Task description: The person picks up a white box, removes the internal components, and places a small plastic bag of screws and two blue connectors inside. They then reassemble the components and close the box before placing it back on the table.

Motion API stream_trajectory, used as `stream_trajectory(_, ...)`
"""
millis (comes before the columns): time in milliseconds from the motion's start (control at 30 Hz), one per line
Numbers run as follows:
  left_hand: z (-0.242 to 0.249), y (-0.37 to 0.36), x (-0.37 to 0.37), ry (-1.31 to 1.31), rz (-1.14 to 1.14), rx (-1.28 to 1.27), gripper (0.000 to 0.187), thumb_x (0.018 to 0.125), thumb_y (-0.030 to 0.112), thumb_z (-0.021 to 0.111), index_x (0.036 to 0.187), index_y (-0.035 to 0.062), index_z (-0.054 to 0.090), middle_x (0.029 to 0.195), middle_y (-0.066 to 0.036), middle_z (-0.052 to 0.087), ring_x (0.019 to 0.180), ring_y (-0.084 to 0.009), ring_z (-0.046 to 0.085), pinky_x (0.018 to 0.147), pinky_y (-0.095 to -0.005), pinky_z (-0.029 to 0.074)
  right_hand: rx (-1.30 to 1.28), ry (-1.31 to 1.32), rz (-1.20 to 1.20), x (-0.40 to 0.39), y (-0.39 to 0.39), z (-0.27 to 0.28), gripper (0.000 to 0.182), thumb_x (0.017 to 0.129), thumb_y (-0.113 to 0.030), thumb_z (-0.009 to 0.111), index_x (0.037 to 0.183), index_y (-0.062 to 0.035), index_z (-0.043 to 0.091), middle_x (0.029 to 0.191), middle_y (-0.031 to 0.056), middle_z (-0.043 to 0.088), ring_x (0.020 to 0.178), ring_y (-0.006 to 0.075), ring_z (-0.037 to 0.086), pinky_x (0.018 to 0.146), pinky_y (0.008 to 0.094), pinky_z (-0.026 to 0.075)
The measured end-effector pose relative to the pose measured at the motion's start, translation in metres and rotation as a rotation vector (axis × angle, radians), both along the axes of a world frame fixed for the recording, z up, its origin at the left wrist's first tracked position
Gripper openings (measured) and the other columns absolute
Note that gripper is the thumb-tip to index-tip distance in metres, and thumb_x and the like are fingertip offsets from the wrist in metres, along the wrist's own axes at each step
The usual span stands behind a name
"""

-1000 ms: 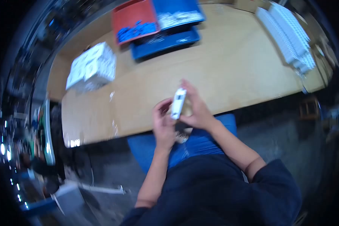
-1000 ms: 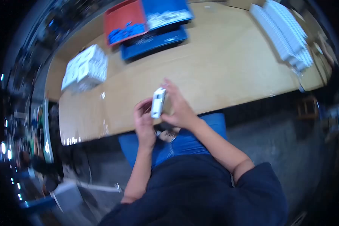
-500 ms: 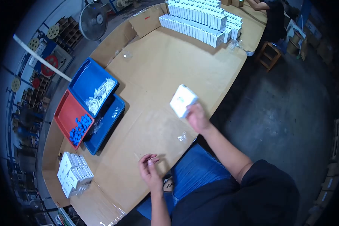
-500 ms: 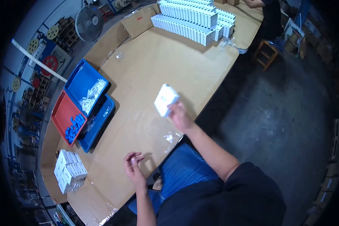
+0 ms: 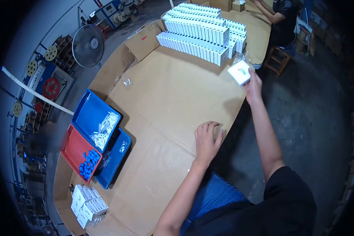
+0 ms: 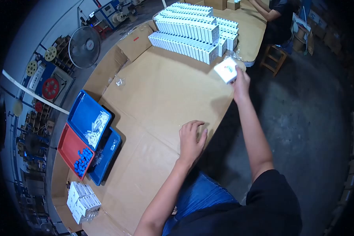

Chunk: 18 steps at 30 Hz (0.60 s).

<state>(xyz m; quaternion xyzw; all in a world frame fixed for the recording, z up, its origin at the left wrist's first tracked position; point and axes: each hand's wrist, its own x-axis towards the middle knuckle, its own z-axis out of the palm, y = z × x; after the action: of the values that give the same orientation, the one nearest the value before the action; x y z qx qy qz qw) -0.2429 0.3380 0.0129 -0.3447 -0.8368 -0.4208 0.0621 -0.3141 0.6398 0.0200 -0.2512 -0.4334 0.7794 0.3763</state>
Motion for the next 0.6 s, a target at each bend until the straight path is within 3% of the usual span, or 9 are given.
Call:
stream_trajectory(133, -0.024, 0.011, -0.005, 0.086, 0.076, -0.12, 0.042, 0.093, 0.027, 0.073, 0.126, 0.0021, 0.062, 0.132, -0.018, 0.057, 0.123, -0.0374, 0.054, 0.107, -0.0476, 0.041, 0.097, 0.049, -0.088, -0.058, 0.09, 0.012, 0.039, 0.097, -0.022, 0.066, 0.122, 0.0069, 0.059, 0.115, 0.016, 0.068, 0.102, 0.0258, 0.071, 0.084, 0.0394, 0.062)
stream_trajectory(233, -0.02, 0.011, -0.007, 0.048, 0.057, -0.071, 0.046, 0.092, 0.028, 0.075, 0.127, 0.0011, 0.062, 0.132, -0.019, 0.057, 0.123, -0.0378, 0.054, 0.107, -0.0482, 0.042, 0.168, 0.099, -0.133, -0.115, 0.16, 0.02, 0.042, 0.095, -0.02, 0.067, 0.122, 0.0098, 0.058, 0.117, 0.0185, 0.066, 0.103, 0.028, 0.071, 0.085, 0.0416, 0.064)
stream_trajectory(367, -0.019, 0.015, -0.011, 0.039, 0.049, -0.122, 0.05, 0.09, 0.032, 0.077, 0.127, 0.0016, 0.061, 0.132, -0.019, 0.057, 0.125, -0.037, 0.053, 0.108, -0.0481, 0.042, 0.305, -0.109, -0.216, -0.173, 0.202, 0.048, 0.044, 0.092, -0.02, 0.067, 0.119, 0.0143, 0.06, 0.116, 0.0201, 0.066, 0.098, 0.0291, 0.073, 0.078, 0.0374, 0.066)
stream_trajectory(433, -0.022, 0.016, -0.013, 0.043, 0.051, -0.142, 0.053, 0.089, 0.035, 0.078, 0.127, 0.0017, 0.061, 0.132, -0.019, 0.057, 0.126, -0.0366, 0.053, 0.108, -0.0478, 0.041, 0.389, -0.204, -0.194, -0.201, 0.223, 0.048, 0.044, 0.088, -0.021, 0.069, 0.109, 0.0181, 0.065, 0.106, 0.0205, 0.072, 0.089, 0.0289, 0.075, 0.073, 0.0375, 0.067)
stream_trajectory(533, -0.017, 0.016, -0.014, 0.018, 0.035, -0.158, 0.053, 0.089, 0.036, 0.077, 0.126, 0.0014, 0.062, 0.131, -0.019, 0.057, 0.126, -0.0357, 0.053, 0.108, -0.0469, 0.041, 0.456, -0.372, -0.187, -0.241, 0.242, 0.048, 0.047, 0.086, -0.022, 0.07, 0.114, 0.0162, 0.065, 0.106, 0.02, 0.073, 0.087, 0.0281, 0.077, 0.076, 0.037, 0.067)
stream_trajectory(600, -0.019, 0.017, -0.015, 0.015, 0.039, -0.162, 0.053, 0.089, 0.036, 0.077, 0.126, 0.0015, 0.062, 0.131, -0.018, 0.057, 0.126, -0.0354, 0.053, 0.108, -0.0469, 0.041, 0.578, -0.5, -0.178, -0.261, 0.243, 0.051, 0.05, 0.086, -0.027, 0.07, 0.117, 0.0118, 0.067, 0.106, 0.0167, 0.074, 0.08, 0.025, 0.078, 0.071, 0.0348, 0.065)
